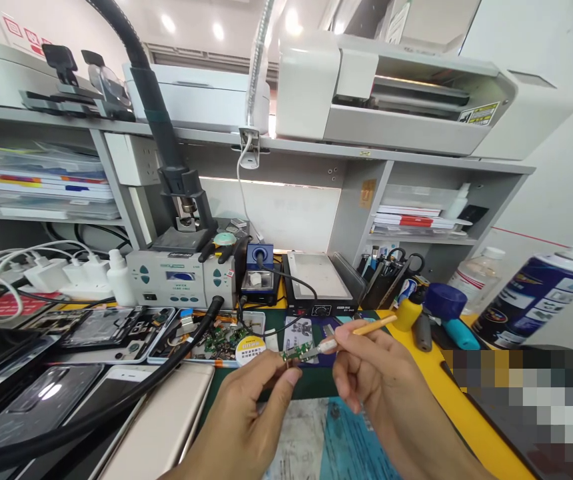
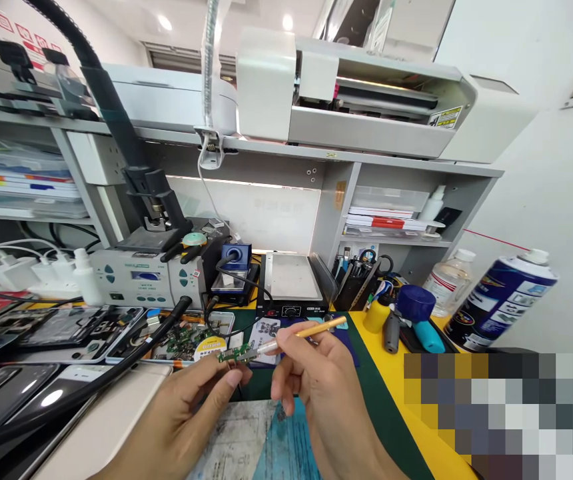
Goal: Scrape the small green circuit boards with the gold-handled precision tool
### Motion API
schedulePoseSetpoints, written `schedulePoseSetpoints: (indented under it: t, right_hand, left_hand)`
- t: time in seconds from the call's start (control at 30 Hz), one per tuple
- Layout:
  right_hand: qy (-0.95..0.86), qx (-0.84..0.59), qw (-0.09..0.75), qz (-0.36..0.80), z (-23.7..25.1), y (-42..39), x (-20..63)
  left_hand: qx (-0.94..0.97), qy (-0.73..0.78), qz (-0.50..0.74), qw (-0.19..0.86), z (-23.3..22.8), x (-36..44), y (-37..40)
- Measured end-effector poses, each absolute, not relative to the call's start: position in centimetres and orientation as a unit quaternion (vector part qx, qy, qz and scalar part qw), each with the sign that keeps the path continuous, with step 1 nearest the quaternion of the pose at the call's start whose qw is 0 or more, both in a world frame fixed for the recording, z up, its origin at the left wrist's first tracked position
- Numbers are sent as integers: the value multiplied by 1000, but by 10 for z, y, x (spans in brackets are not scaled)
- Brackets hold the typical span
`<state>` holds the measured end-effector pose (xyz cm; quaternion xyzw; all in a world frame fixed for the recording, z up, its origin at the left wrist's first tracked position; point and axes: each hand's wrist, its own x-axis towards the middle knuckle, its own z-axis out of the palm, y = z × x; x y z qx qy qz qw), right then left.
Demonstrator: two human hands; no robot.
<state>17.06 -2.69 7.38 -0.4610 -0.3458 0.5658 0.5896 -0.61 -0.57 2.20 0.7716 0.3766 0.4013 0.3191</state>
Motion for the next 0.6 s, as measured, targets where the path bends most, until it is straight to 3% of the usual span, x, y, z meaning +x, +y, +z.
schedulePoseSetpoints:
  t: [0.6]
  right_hand:
    - [-372,-479,596,526,76,-28,168]
  left_hand:
    - [774,369,399,325,25,-6,-7]
